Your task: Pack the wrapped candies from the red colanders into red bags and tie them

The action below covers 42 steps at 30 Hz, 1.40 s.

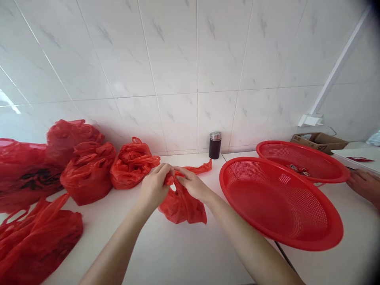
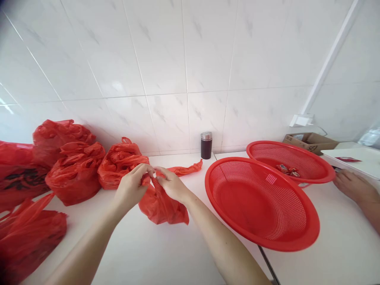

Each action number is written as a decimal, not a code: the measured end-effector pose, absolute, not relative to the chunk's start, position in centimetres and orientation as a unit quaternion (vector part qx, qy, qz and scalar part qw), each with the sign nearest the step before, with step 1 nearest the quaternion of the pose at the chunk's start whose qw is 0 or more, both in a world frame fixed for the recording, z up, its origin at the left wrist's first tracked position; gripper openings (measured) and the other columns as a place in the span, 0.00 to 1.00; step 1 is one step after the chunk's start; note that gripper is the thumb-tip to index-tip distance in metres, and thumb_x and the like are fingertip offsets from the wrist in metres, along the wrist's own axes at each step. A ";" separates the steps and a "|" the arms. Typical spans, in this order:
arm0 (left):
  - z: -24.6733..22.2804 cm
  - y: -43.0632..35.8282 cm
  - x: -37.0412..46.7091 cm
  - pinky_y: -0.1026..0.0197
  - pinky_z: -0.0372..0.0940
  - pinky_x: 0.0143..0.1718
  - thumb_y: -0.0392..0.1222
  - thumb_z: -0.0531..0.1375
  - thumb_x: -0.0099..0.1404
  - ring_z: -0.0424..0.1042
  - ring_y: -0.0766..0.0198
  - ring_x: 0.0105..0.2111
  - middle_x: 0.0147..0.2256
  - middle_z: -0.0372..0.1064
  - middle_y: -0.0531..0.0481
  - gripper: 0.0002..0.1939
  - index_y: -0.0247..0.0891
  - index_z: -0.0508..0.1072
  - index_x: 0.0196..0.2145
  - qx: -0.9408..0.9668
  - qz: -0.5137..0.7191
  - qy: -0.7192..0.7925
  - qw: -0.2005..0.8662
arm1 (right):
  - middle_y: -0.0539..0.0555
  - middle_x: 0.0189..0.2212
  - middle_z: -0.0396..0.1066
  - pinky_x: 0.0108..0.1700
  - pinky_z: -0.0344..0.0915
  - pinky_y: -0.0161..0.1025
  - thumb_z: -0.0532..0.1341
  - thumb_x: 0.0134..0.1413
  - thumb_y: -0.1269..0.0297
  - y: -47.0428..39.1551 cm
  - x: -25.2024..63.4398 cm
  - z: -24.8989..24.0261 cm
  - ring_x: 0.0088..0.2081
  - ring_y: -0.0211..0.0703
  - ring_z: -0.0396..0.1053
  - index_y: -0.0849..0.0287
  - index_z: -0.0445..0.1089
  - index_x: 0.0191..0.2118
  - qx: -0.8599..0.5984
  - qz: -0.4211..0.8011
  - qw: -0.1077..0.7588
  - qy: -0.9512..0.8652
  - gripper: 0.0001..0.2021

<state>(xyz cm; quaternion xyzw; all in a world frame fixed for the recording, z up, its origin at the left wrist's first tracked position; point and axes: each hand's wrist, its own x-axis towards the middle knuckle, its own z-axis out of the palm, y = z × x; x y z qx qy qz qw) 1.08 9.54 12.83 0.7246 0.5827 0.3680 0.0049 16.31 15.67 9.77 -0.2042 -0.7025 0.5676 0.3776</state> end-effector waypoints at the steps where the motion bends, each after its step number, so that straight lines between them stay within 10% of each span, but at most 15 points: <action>1: 12.4 9.6 1.3 0.60 0.62 0.36 0.28 0.49 0.56 0.69 0.60 0.36 0.37 0.70 0.50 0.14 0.43 0.68 0.34 0.721 0.392 0.571 -0.011 | 0.51 0.43 0.71 0.52 0.63 0.43 0.55 0.63 0.57 15.6 16.3 9.6 0.48 0.43 0.68 0.52 0.69 0.47 -0.185 0.595 0.370 -0.689 0.11; 7: 9.2 7.8 0.7 0.59 0.63 0.46 0.43 0.50 0.67 0.72 0.56 0.45 0.44 0.75 0.48 0.16 0.46 0.72 0.49 0.684 0.406 0.592 0.126 | 0.49 0.31 0.69 0.47 0.66 0.41 0.58 0.59 0.53 14.5 16.8 8.8 0.37 0.39 0.71 0.57 0.64 0.31 -0.189 0.625 0.384 -0.652 0.13; 16: 1.6 0.6 -1.7 0.57 0.63 0.44 0.59 0.52 0.65 0.72 0.51 0.42 0.37 0.76 0.46 0.19 0.44 0.74 0.35 0.463 0.479 0.708 0.235 | 0.52 0.29 0.70 0.34 0.69 0.41 0.45 0.64 0.51 17.7 17.7 1.7 0.31 0.44 0.74 0.54 0.55 0.31 -0.447 0.476 0.443 -0.614 0.14; 26: -2.0 6.8 0.4 0.62 0.59 0.32 0.51 0.42 0.71 0.67 0.61 0.30 0.31 0.69 0.52 0.16 0.44 0.64 0.34 0.410 0.492 0.760 0.109 | 0.50 0.27 0.72 0.30 0.56 0.35 0.49 0.64 0.52 14.3 13.1 -2.2 0.28 0.45 0.71 0.56 0.60 0.42 -0.460 0.157 0.313 -0.816 0.13; 42: -1.7 14.2 -3.6 0.55 0.68 0.36 0.50 0.53 0.69 0.71 0.64 0.32 0.35 0.71 0.49 0.16 0.36 0.71 0.42 0.510 0.173 0.828 0.154 | 0.51 0.28 0.74 0.27 0.49 0.35 0.56 0.63 0.57 23.7 14.0 -4.9 0.27 0.42 0.70 0.56 0.64 0.35 -0.543 0.147 0.259 -0.785 0.09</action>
